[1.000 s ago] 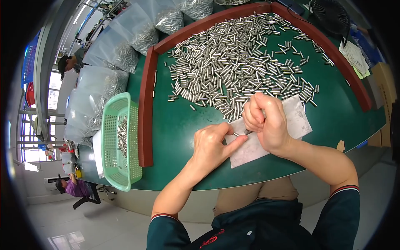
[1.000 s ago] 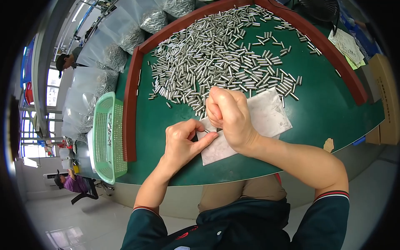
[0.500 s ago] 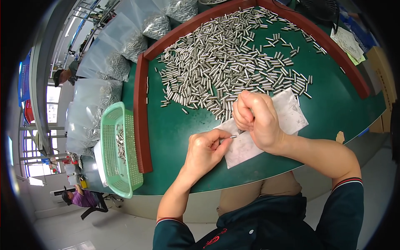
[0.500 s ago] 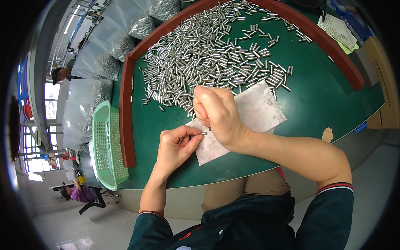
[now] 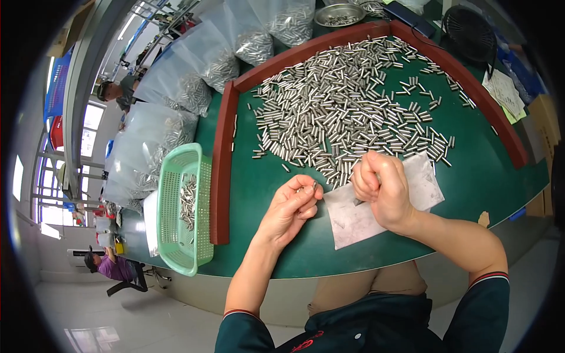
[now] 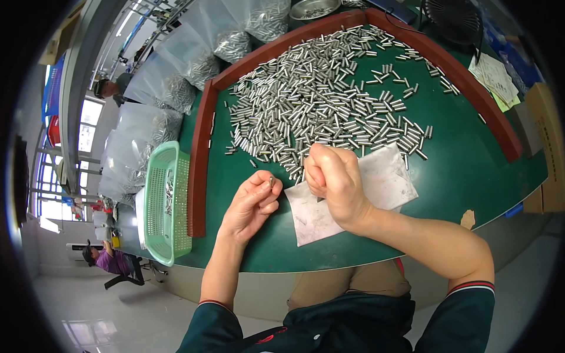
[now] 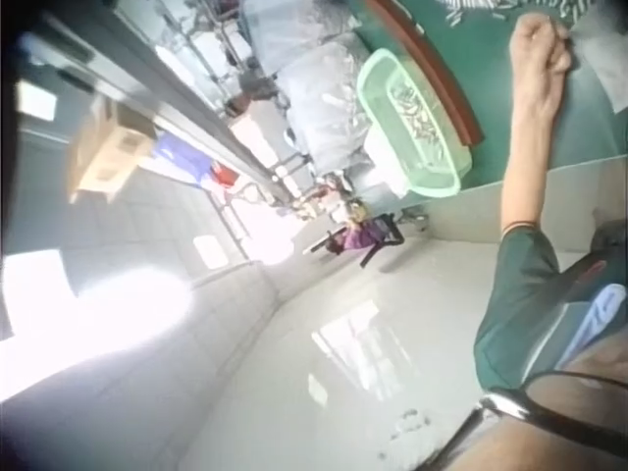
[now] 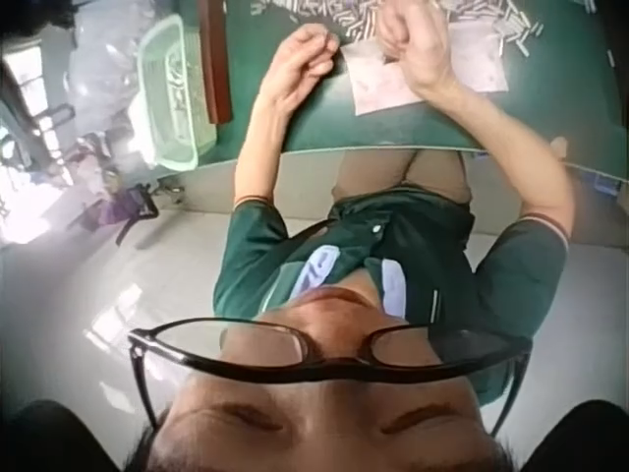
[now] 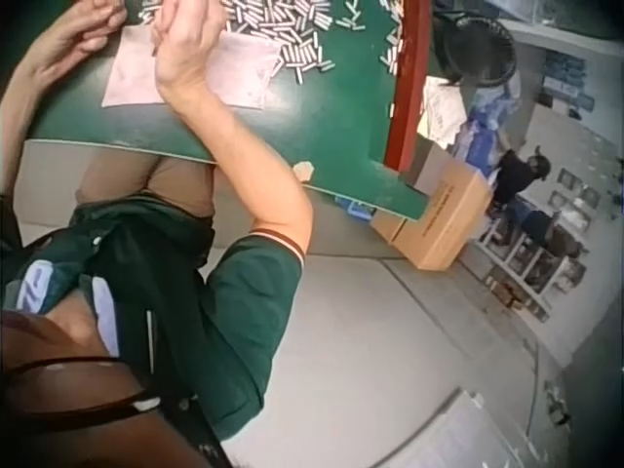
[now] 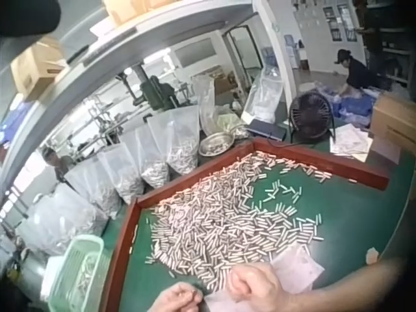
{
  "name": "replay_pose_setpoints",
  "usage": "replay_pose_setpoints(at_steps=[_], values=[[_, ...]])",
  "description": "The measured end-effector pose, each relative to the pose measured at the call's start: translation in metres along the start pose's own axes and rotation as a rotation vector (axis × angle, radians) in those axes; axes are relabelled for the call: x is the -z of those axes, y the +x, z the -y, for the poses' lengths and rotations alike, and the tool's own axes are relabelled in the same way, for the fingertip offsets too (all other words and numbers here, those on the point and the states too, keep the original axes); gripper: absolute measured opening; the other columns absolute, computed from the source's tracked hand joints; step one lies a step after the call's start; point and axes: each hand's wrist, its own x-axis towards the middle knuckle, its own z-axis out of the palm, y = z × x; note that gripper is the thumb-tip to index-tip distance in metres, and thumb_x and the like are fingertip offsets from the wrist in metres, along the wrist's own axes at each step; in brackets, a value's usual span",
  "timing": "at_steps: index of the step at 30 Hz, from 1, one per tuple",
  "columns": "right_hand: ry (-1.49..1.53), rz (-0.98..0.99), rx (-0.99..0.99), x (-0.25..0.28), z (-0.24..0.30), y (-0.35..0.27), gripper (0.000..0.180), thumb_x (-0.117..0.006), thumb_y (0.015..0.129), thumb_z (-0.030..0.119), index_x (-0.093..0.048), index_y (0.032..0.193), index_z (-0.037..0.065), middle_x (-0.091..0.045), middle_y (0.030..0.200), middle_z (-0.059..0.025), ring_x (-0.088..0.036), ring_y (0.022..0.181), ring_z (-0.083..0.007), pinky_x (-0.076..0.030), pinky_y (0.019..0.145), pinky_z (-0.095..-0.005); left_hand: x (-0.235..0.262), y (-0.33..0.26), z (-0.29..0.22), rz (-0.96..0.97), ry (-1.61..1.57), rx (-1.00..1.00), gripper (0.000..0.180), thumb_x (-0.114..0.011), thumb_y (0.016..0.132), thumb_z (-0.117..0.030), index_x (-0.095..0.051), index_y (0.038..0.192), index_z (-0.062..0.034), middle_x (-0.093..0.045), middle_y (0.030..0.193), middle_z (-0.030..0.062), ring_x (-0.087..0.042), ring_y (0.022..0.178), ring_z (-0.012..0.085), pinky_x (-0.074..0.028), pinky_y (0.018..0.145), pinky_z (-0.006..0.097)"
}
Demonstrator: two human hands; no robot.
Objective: Cleaning small cylindrical metal components using a white cloth at a workbench.
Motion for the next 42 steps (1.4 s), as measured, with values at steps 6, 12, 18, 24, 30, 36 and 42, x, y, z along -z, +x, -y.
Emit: replay_pose_setpoints(at_steps=[6,12,18,24,30,36,42], values=[[-0.001,0.008,0.013,-0.001,0.0,0.001,0.038,-0.033,0.088,0.02,-0.029,0.051,0.008,-0.031,0.045,0.0001,-0.024,0.041,-0.0073,-0.022,0.04,-0.0231,-0.001,0.001,-0.003,-0.009,-0.004,-0.001,0.01,-0.051,0.086,-0.011,-0.052,0.093,-0.0028,-0.053,0.079,0.0057,-0.029,0.049,0.0033,-0.026,0.045,0.017],[0.008,0.023,0.023,-0.001,0.0,0.003,0.038,-0.033,0.088,0.019,-0.029,0.051,0.008,-0.031,0.045,-0.0001,-0.023,0.041,-0.0074,-0.021,0.04,-0.023,-0.001,0.002,-0.003,-0.004,-0.003,0.013,0.013,-0.047,0.088,-0.013,-0.051,0.093,-0.0016,-0.054,0.078,0.0064,-0.03,0.049,0.0034,-0.026,0.044,0.017],[0.012,0.018,0.011,-0.001,0.001,0.002,0.038,-0.032,0.088,0.019,-0.028,0.051,0.009,-0.03,0.045,-0.0002,-0.022,0.041,-0.0076,-0.02,0.04,-0.0233,0.002,-0.001,-0.013,-0.067,-0.119,-0.073,0.036,-0.036,0.092,-0.036,-0.047,0.077,-0.0051,-0.042,0.068,0.0057,-0.03,0.053,0.008,-0.025,0.045,0.019],[0.021,0.026,0.005,-0.002,-0.001,0.003,0.038,-0.032,0.088,0.02,-0.028,0.052,0.009,-0.03,0.045,-0.0003,-0.022,0.041,-0.0078,-0.02,0.04,-0.0237,0.032,0.003,-0.027,-0.597,0.918,-0.502,0.026,-0.057,0.084,-0.023,-0.055,0.069,-0.0013,-0.04,0.049,-0.0037,-0.032,0.046,0.0039,-0.025,0.043,0.02],[0.016,0.019,0.026,-0.001,0.0,0.004,0.039,-0.033,0.088,0.021,-0.029,0.052,0.008,-0.03,0.045,-0.0006,-0.022,0.041,-0.0076,-0.02,0.039,-0.0234,0.025,0.016,-0.022,-0.746,1.497,-0.521,0.021,-0.069,0.069,-0.018,-0.058,0.073,-0.0003,-0.044,0.044,0.0037,-0.042,0.039,0.0171,-0.035,0.043,0.031],[0.014,0.026,0.027,-0.001,-0.001,0.005,0.039,-0.034,0.088,0.022,-0.03,0.052,0.008,-0.03,0.045,-0.0005,-0.022,0.041,-0.0075,-0.02,0.039,-0.0235,0.027,0.009,-0.023,-0.643,1.363,-0.514,0.011,-0.062,0.075,-0.01,-0.057,0.074,-0.0005,-0.047,0.05,0.0026,-0.043,0.043,0.012,-0.035,0.044,0.026],[0.032,0.002,0.011,-0.001,-0.001,0.002,0.039,-0.034,0.088,0.023,-0.03,0.052,0.008,-0.03,0.045,-0.0005,-0.022,0.04,-0.0074,-0.019,0.038,-0.0232,0.033,0.0,-0.028,0.025,-0.102,-0.135,0.008,-0.056,0.083,-0.011,-0.05,0.082,-0.0058,-0.047,0.073,0.003,-0.028,0.05,0.0022,-0.025,0.046,0.015]])
